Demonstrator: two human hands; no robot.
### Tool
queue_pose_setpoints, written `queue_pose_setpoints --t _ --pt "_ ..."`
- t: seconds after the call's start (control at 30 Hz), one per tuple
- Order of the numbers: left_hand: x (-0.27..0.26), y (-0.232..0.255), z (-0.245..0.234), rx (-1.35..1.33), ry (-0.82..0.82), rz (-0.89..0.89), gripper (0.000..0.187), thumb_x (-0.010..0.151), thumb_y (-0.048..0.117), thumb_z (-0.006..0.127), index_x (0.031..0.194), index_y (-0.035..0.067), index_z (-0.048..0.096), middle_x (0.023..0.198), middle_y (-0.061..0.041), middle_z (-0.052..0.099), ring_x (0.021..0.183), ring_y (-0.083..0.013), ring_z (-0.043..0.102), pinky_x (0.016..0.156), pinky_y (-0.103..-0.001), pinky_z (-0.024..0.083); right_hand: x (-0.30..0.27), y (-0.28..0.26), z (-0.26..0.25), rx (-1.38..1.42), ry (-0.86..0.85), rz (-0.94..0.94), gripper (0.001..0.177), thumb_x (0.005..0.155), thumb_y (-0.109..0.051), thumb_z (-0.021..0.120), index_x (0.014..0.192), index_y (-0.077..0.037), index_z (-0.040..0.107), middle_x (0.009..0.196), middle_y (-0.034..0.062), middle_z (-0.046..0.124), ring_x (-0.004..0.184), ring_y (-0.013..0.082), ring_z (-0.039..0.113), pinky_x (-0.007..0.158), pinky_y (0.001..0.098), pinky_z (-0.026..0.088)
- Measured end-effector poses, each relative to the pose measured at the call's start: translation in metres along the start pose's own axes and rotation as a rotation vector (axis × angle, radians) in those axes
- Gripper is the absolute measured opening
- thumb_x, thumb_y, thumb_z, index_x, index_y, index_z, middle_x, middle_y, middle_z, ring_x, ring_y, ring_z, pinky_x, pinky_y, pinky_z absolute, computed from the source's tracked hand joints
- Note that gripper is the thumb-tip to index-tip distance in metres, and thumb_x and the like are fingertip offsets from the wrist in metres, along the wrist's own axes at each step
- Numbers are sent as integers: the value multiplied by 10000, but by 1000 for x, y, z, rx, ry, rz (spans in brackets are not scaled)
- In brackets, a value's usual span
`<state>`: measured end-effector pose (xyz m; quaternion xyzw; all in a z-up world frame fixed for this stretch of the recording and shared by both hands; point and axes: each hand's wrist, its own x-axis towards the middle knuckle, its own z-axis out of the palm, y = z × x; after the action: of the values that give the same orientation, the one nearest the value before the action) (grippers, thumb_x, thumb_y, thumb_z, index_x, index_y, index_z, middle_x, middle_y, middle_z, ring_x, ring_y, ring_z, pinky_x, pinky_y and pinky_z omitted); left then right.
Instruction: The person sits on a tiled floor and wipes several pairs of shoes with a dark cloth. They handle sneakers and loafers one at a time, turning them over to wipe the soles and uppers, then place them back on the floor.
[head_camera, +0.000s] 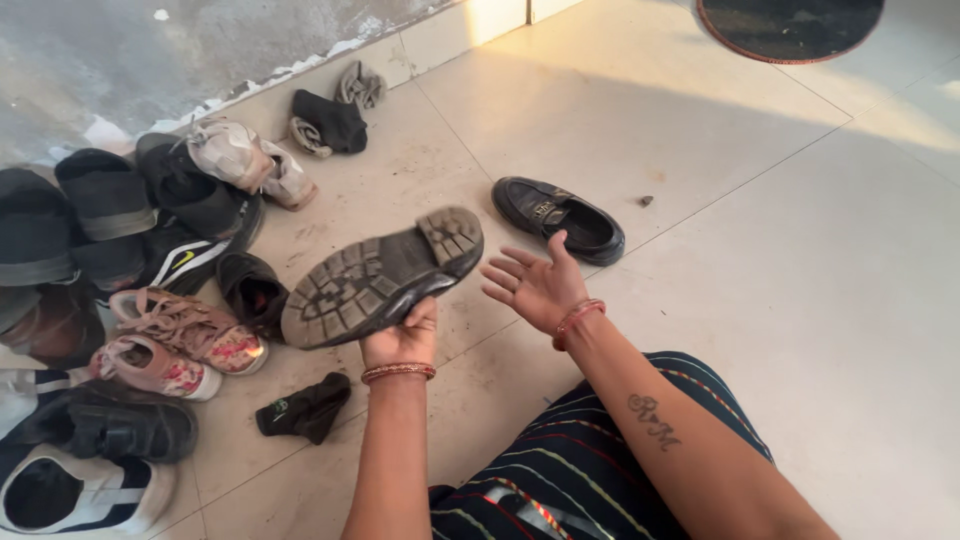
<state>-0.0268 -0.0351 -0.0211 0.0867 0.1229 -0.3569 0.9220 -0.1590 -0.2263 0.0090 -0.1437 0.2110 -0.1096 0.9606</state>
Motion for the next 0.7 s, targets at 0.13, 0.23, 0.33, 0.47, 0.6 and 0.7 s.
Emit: queue_pose_setpoints --t 0.13,0.23,0.33,0.47,0.6,0.7 --pt "1 2 1 143 46 -42 222 983 308 563 1030 108 647 935 -68 687 642 -155 563 438 -263 376 2 9 -1 176 -412 142 1123 939 -827 324 1545 117 272 1529 270 448 1397 389 444 1209 510 311" --pt "2 0 -2 124 -7 -65 193 1018 299 564 1012 115 624 892 -49 658 649 -159 557 462 -275 380 0 5 -2 38 -108 146 1131 905 -808 300 1521 141 280 1502 288 455 1393 392 463 1193 522 335" --pt "-4 5 -4 151 64 -94 217 1009 328 532 1008 131 622 892 -39 675 646 -156 563 438 -263 359 -4 7 0 -5 -115 87 1113 908 -816 307 1532 105 288 1516 270 438 1402 371 448 1189 514 351" --pt "-8 11 21 258 30 -82 229 1058 351 552 1038 128 601 920 -55 640 711 -177 564 474 -290 399 -3 8 6 -54 -149 52 1045 909 -784 339 1539 49 314 1537 212 439 1413 344 438 1164 525 387" --pt "-15 26 68 505 137 -15 339 972 253 493 1236 49 556 1179 -171 655 966 -250 623 625 -366 542 -2 7 2 -285 98 -15 961 901 -750 358 1524 -18 378 1508 178 502 1380 294 482 1104 505 430" --pt "-12 42 101 688 243 21 435 1017 115 527 1410 -52 445 1388 -280 540 1237 -333 580 879 -472 618 -2 6 0 -292 146 -67 903 924 -705 395 1502 -12 410 1499 166 518 1355 291 507 1077 496 461"
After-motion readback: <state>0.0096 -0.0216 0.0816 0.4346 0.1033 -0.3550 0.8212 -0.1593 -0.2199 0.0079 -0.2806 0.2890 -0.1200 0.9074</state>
